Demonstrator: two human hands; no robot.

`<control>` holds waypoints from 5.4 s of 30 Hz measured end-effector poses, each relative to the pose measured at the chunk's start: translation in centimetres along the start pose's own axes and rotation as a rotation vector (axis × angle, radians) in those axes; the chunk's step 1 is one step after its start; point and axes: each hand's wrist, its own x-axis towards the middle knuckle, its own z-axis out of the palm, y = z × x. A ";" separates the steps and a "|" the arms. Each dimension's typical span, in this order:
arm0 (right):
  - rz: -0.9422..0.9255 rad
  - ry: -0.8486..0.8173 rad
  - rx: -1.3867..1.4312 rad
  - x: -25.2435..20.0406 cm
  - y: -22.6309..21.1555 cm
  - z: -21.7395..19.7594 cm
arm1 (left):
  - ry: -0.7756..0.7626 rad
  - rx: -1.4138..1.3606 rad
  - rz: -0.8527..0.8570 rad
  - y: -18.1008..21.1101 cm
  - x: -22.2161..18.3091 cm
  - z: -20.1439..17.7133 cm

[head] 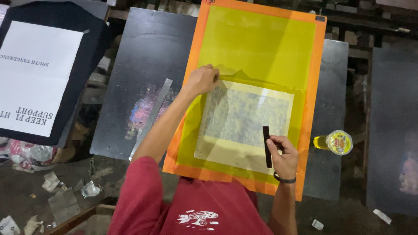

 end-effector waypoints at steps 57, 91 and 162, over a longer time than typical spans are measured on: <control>0.076 0.107 0.148 -3.0 4.9 -1.4 | 0.666 -0.302 -0.201 0.2 -7.1 2.6; 0.116 0.079 0.154 -3.7 3.5 -0.4 | 0.708 -0.288 -0.177 0.8 -7.3 2.3; -0.703 -0.555 -0.585 5.5 3.3 14.3 | 0.588 -0.229 -0.027 11.8 -24.9 6.8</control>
